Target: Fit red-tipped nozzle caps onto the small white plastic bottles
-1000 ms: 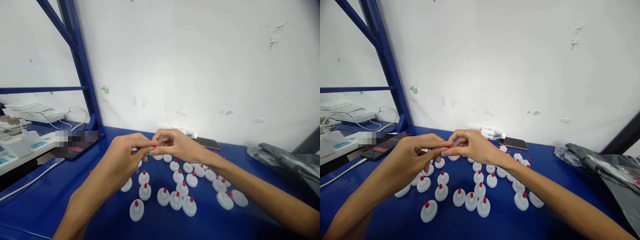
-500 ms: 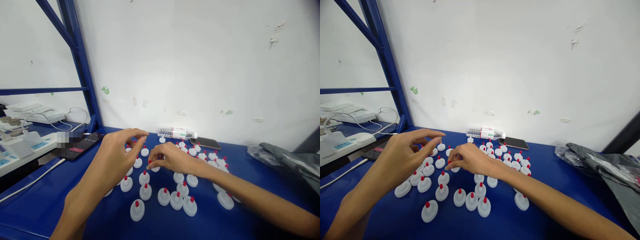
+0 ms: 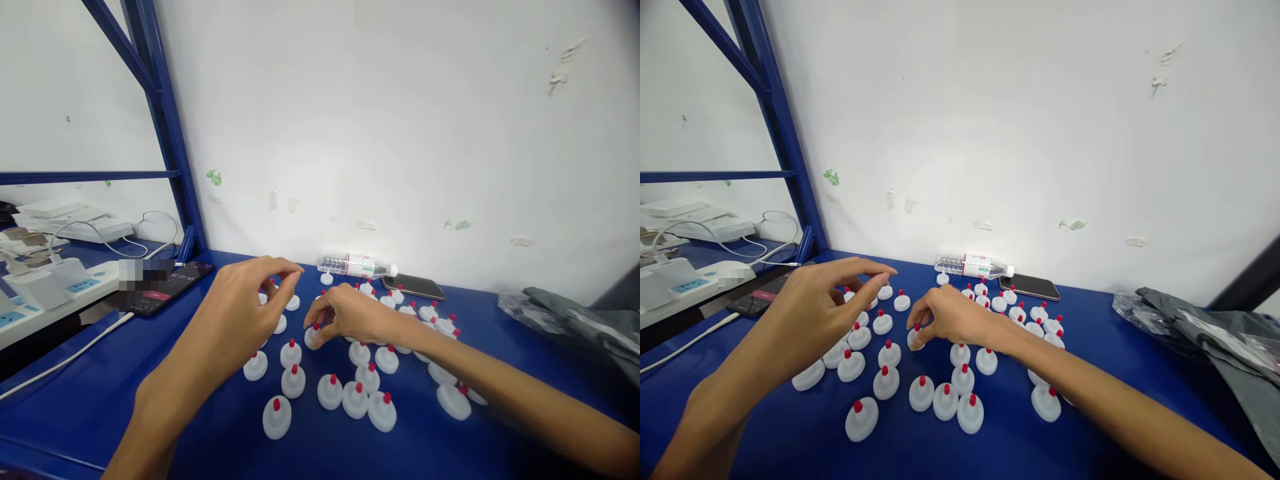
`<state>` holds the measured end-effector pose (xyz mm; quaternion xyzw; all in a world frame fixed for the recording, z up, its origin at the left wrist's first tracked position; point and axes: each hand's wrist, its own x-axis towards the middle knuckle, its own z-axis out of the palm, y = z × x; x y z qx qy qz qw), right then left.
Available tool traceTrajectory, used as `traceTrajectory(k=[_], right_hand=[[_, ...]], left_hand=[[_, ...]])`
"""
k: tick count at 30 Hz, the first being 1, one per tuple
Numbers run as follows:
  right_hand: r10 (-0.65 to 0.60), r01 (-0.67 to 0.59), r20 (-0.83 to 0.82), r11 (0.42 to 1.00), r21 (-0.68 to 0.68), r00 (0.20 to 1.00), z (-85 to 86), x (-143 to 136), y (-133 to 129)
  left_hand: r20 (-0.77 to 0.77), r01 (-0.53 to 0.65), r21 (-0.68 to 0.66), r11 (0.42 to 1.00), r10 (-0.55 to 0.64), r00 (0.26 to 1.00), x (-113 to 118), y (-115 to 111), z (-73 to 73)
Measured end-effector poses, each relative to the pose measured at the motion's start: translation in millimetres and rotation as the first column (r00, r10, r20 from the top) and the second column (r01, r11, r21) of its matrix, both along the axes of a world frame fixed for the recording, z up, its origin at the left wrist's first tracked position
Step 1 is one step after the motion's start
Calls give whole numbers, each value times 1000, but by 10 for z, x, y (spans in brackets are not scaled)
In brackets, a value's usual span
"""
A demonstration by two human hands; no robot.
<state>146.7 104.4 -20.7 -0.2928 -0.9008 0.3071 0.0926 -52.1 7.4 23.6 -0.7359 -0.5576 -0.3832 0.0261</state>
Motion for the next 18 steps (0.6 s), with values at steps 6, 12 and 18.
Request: traceTrajectory(k=[6, 12, 18], right_hand=[[-66, 70, -29, 982, 176, 997, 342, 142, 190], [-416, 274, 123, 767, 581, 901, 233, 67, 647], [-441, 284, 135, 753, 594, 887, 3, -75, 841]], left_hand=[[15, 3, -4, 1000, -3, 1000, -13, -17, 5], [-10, -23, -29, 999, 22, 1000, -26, -7, -12], [-39, -11, -63, 998, 9, 999, -29, 13, -17]])
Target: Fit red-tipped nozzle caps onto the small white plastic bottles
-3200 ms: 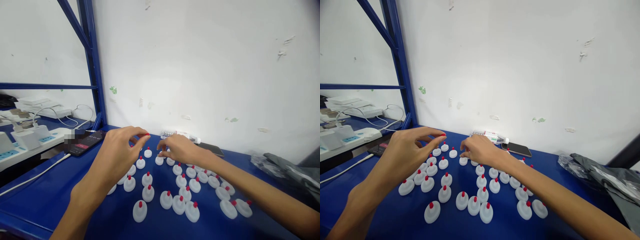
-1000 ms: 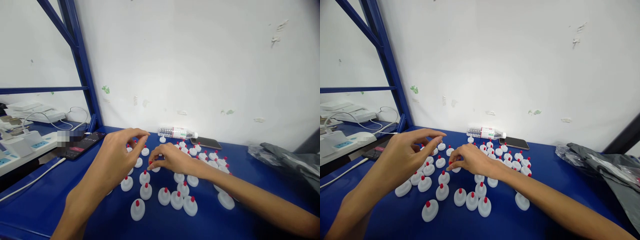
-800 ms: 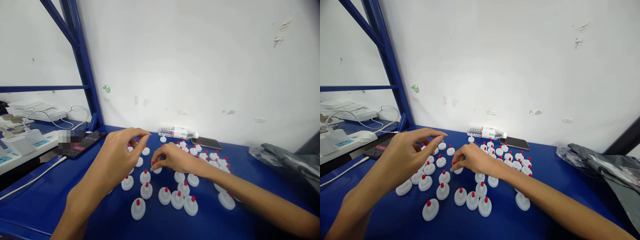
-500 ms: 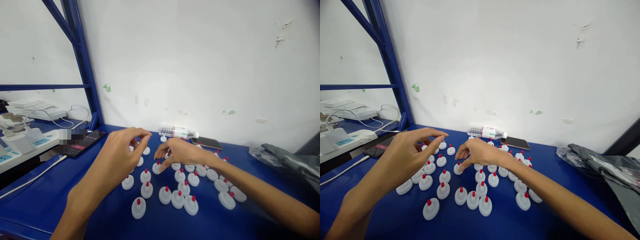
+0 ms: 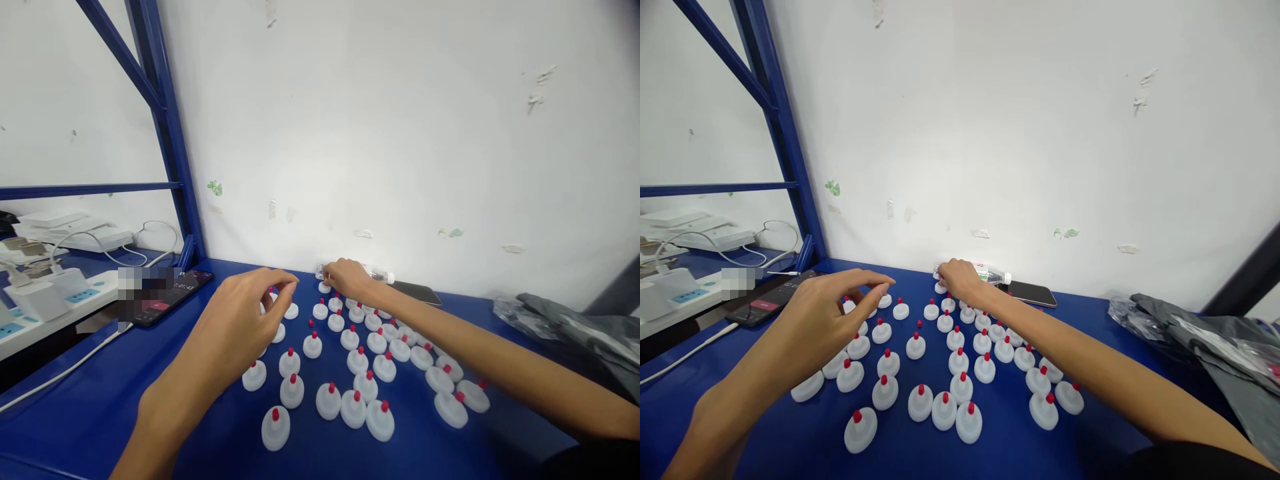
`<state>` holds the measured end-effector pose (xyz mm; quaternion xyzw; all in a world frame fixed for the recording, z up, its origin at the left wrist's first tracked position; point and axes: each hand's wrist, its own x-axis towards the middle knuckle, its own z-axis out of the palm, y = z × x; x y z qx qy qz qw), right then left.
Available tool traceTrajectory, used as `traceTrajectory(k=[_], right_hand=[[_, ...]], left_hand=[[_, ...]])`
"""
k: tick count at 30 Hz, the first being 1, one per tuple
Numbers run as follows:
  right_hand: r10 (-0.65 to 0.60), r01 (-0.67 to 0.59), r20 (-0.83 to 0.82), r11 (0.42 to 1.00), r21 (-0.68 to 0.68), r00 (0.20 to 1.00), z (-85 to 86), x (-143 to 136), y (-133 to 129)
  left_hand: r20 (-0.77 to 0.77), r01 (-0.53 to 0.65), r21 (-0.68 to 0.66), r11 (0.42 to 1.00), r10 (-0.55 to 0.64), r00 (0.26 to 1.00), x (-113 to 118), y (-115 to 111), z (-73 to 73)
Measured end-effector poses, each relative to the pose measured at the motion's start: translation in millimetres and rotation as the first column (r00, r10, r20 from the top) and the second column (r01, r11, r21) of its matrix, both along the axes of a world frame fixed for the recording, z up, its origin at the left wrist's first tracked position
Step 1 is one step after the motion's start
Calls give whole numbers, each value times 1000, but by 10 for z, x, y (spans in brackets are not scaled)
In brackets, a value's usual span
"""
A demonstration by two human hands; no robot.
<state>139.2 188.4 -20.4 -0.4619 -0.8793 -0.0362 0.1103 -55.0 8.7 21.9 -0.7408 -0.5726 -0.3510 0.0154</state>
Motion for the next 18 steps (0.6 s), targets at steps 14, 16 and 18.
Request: traceTrajectory(k=[14, 16, 18], right_hand=[[347, -484, -563, 868, -112, 750, 675, -4, -930], [308, -401, -403, 900, -169, 862, 586, -10, -835], [287, -319, -180, 928, -191, 941, 461, -32, -731]], left_hand=[[30, -83, 10, 997, 82, 996, -45, -3, 15], [8, -154, 44, 987, 154, 988, -70, -1, 11], [-4, -192, 55, 980, 192, 981, -88, 7, 1]])
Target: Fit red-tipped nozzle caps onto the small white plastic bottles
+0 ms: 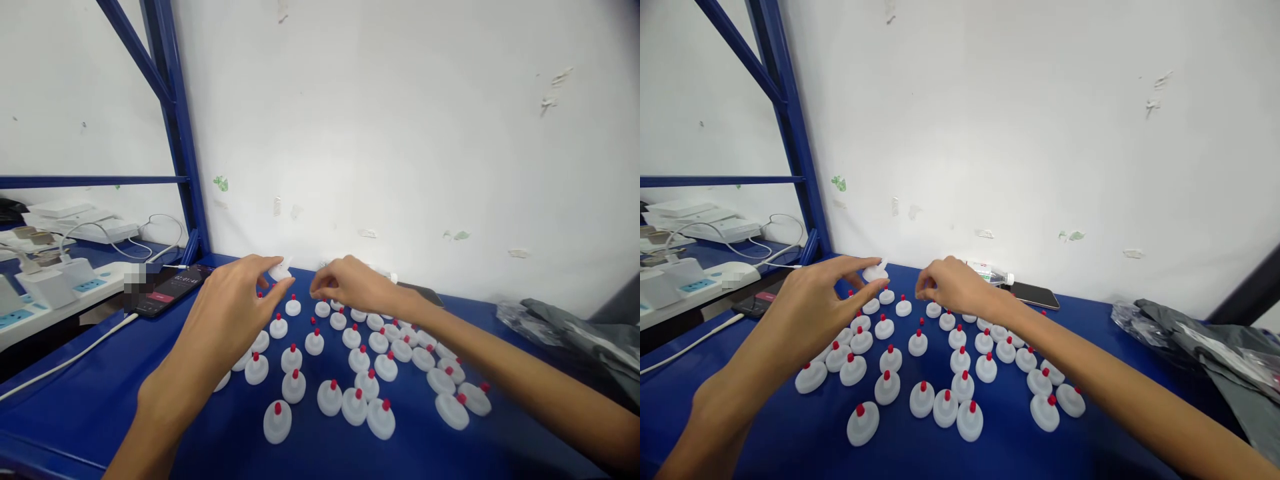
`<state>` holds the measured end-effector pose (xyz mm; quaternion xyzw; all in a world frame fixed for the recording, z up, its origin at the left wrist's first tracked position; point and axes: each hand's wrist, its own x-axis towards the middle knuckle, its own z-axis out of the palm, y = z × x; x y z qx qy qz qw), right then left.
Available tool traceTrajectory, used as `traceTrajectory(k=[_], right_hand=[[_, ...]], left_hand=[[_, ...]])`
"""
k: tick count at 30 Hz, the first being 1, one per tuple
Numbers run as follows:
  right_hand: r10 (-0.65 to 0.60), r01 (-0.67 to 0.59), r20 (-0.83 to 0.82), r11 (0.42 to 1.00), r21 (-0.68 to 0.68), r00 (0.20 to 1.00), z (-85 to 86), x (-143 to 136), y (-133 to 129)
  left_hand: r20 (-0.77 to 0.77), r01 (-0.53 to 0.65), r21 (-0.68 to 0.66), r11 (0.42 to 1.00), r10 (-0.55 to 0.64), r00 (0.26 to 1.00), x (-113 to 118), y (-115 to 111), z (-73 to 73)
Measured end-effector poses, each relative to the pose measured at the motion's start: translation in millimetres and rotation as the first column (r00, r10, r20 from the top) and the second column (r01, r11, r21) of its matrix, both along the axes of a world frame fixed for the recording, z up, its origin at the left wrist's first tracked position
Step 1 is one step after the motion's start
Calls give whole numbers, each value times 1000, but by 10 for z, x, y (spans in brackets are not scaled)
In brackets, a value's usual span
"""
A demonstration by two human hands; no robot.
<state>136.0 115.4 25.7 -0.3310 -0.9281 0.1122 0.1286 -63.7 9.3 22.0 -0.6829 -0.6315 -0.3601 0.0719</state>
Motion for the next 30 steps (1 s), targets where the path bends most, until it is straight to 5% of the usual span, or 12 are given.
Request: traceTrajectory(k=[3, 8, 18, 24, 30], right_hand=[[-25, 13, 194, 998, 63, 981, -194, -66, 95], [-83, 40, 283, 987, 156, 955, -385, -209, 50], [-81, 3, 314, 971, 240, 946, -387, -219, -77], [-102, 49, 325, 985, 167, 940, -274, -98, -24], [44, -43, 317, 999, -10, 948, -334, 22, -61]], left_hand=[[7, 3, -2, 1000, -3, 1000, -10, 13, -13], [-12, 26, -16, 1000, -26, 1000, -3, 26, -26], [-40, 44, -59, 997, -47, 998, 2, 38, -14], [-44, 48, -100, 994, -53, 998, 18, 4, -1], [-40, 56, -125, 991, -61, 997, 23, 13, -11]])
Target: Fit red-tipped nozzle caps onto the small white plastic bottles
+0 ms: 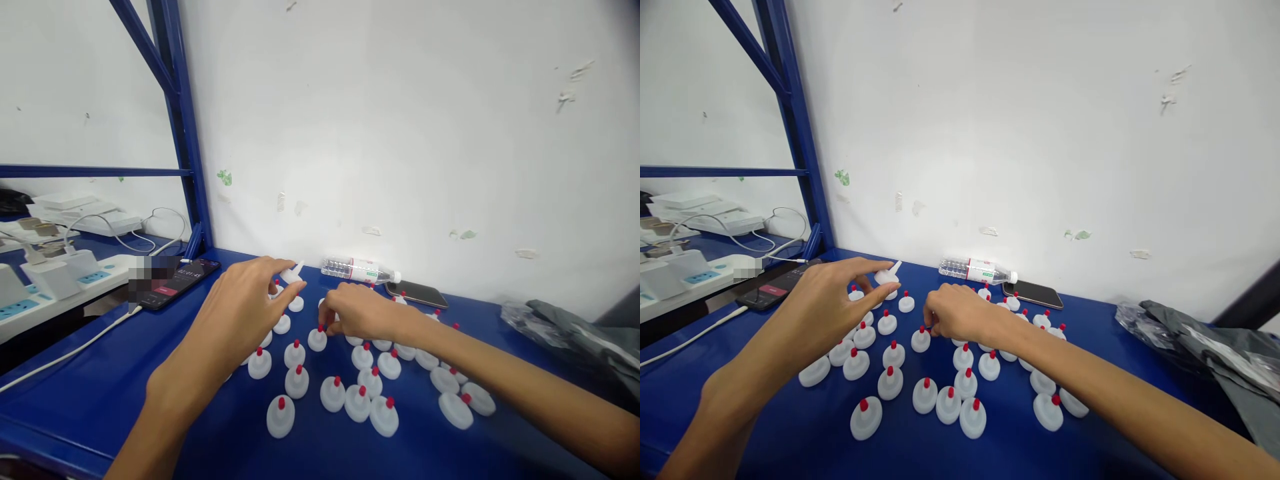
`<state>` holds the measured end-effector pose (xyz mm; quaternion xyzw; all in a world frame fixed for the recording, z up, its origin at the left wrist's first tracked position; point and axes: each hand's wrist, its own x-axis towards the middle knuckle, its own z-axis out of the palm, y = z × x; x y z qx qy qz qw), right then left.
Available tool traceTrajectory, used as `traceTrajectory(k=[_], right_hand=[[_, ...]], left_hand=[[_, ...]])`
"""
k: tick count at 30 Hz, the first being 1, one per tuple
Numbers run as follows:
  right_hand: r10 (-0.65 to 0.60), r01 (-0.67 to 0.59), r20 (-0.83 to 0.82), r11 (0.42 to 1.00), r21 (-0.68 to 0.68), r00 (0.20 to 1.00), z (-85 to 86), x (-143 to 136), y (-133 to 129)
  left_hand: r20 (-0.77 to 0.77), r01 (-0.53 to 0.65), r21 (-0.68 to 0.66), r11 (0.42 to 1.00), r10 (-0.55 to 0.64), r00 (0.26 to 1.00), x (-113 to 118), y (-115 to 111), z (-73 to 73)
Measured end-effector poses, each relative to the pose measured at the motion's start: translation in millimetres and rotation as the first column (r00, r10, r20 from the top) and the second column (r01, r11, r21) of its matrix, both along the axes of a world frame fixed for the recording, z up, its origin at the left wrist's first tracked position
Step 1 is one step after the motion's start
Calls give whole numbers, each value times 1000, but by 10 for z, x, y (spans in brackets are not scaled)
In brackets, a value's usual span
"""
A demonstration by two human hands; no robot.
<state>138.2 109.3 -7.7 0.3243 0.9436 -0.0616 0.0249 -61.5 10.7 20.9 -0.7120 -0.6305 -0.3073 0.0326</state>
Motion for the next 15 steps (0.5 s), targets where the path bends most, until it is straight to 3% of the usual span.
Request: traceTrajectory(k=[3, 8, 11, 15], right_hand=[[53, -54, -50, 998, -11, 997, -67, 8, -9], [92, -87, -52, 991, 105, 994, -110, -50, -41], [67, -61, -109, 996, 60, 992, -25, -45, -40], [-41, 2, -389, 995, -101, 920, 232, 73, -49]], left_hand=[[-11, 6, 3, 1000, -6, 1000, 1, 20, -5], [-18, 14, 3, 1000, -14, 1000, -2, 16, -7], [-26, 8, -1, 1000, -9, 1000, -5, 2, -8], [-8, 26, -26, 999, -26, 1000, -2, 1, -11]])
